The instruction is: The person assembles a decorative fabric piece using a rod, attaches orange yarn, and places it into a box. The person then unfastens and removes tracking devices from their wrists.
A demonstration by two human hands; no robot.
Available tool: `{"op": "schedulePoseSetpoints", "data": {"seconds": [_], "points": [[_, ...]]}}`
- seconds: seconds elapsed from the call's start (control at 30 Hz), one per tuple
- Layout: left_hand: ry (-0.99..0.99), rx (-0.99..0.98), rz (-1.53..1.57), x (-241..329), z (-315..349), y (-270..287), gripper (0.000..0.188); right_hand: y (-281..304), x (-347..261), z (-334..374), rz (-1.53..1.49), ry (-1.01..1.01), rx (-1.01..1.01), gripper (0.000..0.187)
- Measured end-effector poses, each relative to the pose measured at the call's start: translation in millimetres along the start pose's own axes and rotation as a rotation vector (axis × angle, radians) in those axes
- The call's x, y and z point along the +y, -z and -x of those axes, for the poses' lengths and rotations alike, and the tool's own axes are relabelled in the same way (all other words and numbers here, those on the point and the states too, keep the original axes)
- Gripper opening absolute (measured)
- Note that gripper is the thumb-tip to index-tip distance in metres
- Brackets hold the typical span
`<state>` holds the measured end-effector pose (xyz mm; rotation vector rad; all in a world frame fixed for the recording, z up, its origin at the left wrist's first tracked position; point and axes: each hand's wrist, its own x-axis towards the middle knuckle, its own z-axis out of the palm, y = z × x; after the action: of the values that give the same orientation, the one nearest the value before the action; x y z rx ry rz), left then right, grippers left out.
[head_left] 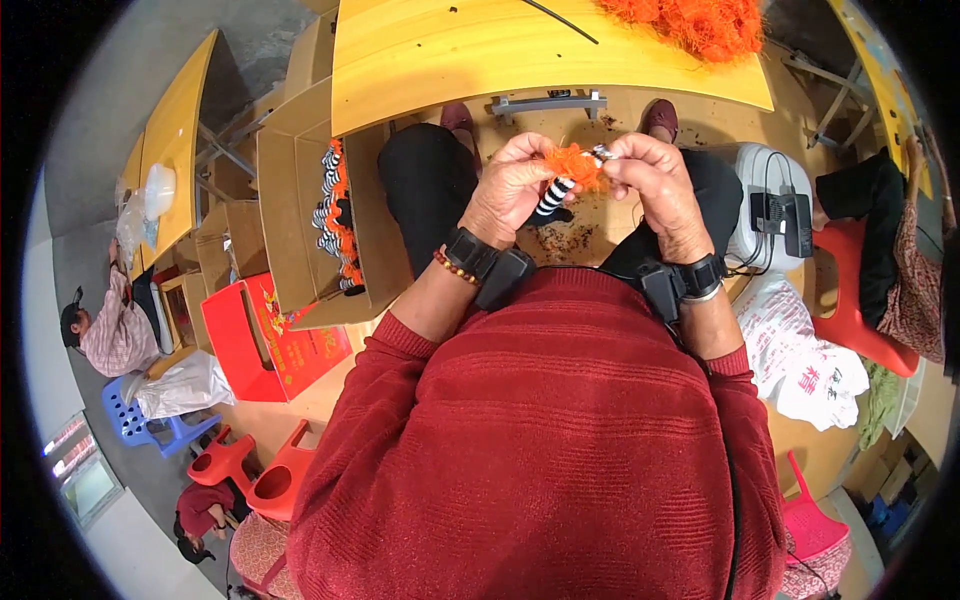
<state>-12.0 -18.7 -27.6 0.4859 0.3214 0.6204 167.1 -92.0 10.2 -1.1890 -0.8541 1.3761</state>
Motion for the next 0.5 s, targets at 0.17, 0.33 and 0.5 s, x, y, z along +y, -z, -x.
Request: {"op": "schedulePoseSetpoints", "data": {"seconds": [0.17, 0.33, 0.5], "points": [[0.053, -0.011, -0.039, 4.8, 1.4, -2.9, 0.009, 6.4, -4.2, -0.5, -0.229, 0.046, 0.015, 0.003], [0.171, -0.053, -0.117, 1.5, -4.3, -14.7, 0.009, -0.2, -4.5, -7.2, 0.005, 0.038, -0.061, 0.004], [0.207, -0.019, -0.150, 3.4, -2.0, -17.7, 0.011, 19.8, -14.5, -12.0, -0.301, 0.056, 0.150, 0.004]]}}
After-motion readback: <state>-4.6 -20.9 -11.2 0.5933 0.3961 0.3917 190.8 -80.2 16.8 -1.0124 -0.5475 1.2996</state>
